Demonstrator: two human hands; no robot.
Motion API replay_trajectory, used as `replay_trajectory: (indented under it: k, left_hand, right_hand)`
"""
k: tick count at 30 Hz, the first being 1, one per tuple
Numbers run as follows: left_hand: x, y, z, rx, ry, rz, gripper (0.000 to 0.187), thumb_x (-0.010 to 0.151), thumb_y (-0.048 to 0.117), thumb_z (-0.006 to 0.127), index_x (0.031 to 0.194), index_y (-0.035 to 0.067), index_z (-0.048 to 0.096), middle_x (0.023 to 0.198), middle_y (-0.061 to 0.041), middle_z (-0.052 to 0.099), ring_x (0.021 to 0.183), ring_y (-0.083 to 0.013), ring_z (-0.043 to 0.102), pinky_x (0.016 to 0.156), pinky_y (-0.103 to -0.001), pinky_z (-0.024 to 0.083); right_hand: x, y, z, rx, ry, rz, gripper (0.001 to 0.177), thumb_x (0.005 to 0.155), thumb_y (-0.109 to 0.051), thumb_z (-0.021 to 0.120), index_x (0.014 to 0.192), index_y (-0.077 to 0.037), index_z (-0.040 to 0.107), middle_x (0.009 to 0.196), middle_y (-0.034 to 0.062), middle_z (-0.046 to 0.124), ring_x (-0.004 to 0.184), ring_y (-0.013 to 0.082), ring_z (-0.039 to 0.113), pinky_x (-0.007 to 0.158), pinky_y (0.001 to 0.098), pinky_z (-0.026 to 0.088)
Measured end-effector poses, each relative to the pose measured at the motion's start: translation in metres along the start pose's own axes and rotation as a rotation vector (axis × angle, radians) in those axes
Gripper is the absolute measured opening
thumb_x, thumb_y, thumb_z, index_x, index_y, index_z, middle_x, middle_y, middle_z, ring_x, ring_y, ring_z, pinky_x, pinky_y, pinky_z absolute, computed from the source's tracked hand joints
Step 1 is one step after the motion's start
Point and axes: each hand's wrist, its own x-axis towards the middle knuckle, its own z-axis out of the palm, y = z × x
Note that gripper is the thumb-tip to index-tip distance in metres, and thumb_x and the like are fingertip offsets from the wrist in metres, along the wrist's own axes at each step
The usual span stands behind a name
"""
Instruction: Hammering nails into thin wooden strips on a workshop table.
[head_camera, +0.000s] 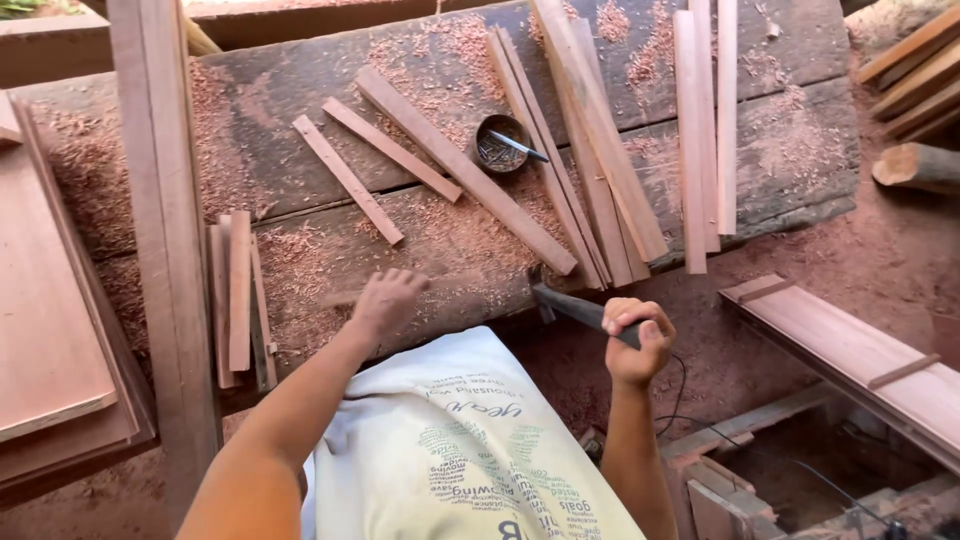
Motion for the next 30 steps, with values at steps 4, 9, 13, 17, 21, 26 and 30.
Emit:
replay_trajectory:
  k: [4,9,13,17,21,26,30]
  left_hand:
    - [-0.035,-0.054,-0.055,-0.041,0.034,-0.367,0.016,0.104,0.013,0.048,0.109,0.012,0.063,0.089,-0.010,0.067,0.082,-0.0243,0.067,0.069,-0.039,0.057]
    - [-0.072,-0.124,-0.077,0.417,0.422,-0.721,0.020,0.096,0.021,0.054,0.103,0.004,0.063,0.086,-0.014,0.067,0.075,-0.0250,0.065,0.062,-0.038,0.056]
    - [-0.021,-0.116,-0.076,0.335,0.236,-0.793,0.029,0.105,0.023,0.044,0.111,0.007,0.068,0.098,-0.012,0.070,0.084,-0.0224,0.068,0.074,-0.036,0.055]
    - [0.044,-0.106,-0.046,0.128,0.072,-0.481,0.040,0.104,0.003,0.044,0.135,0.019,0.064,0.126,-0.012,0.064,0.117,-0.0235,0.061,0.103,-0.041,0.049]
    - [0.094,-0.095,-0.058,0.253,-0.123,-0.372,0.052,0.086,0.002,0.050,0.136,0.015,0.059,0.141,-0.019,0.049,0.128,-0.0315,0.047,0.100,-0.050,0.039]
    - [0.097,-0.112,-0.042,0.428,-0.216,-0.255,0.035,0.096,0.017,0.051,0.130,0.016,0.061,0.153,-0.017,0.042,0.142,-0.0300,0.039,0.112,-0.054,0.033]
    - [0.092,-0.096,-0.044,0.486,0.196,0.047,0.017,0.100,0.025,0.053,0.110,0.012,0.058,0.139,-0.012,0.059,0.139,-0.0252,0.051,0.115,-0.052,0.036]
  right_hand:
    - [0.007,0.003,-0.005,0.022,0.002,0.020,0.035,0.098,-0.033,0.056,0.085,-0.001,0.056,0.072,0.0116,0.054,0.068,0.0219,0.051,0.072,0.0382,0.043]
    - [0.006,0.007,-0.005,0.012,-0.003,0.035,0.036,0.098,-0.036,0.057,0.086,-0.002,0.055,0.073,0.0111,0.054,0.070,0.0218,0.051,0.073,0.0381,0.043]
    - [0.002,0.005,0.002,-0.008,-0.008,0.026,0.036,0.098,-0.036,0.057,0.087,-0.002,0.056,0.073,0.0114,0.054,0.070,0.0218,0.051,0.073,0.0381,0.044]
    - [-0.004,0.002,0.005,-0.072,0.003,0.046,0.035,0.101,-0.034,0.054,0.091,-0.001,0.057,0.080,0.0130,0.058,0.078,0.0245,0.055,0.081,0.0412,0.047]
    - [-0.018,-0.013,-0.005,-0.248,0.075,0.096,0.044,0.109,-0.042,0.048,0.100,0.000,0.059,0.097,0.0159,0.064,0.099,0.0307,0.062,0.102,0.0489,0.050]
    - [-0.044,-0.039,-0.034,-0.164,0.252,0.301,0.051,0.105,-0.057,0.047,0.106,-0.008,0.058,0.130,0.0189,0.061,0.126,0.0357,0.059,0.112,0.0573,0.045]
    - [-0.060,-0.063,-0.038,0.082,0.429,0.517,0.051,0.094,-0.065,0.048,0.106,-0.017,0.060,0.145,0.0171,0.059,0.129,0.0391,0.057,0.104,0.0644,0.045]
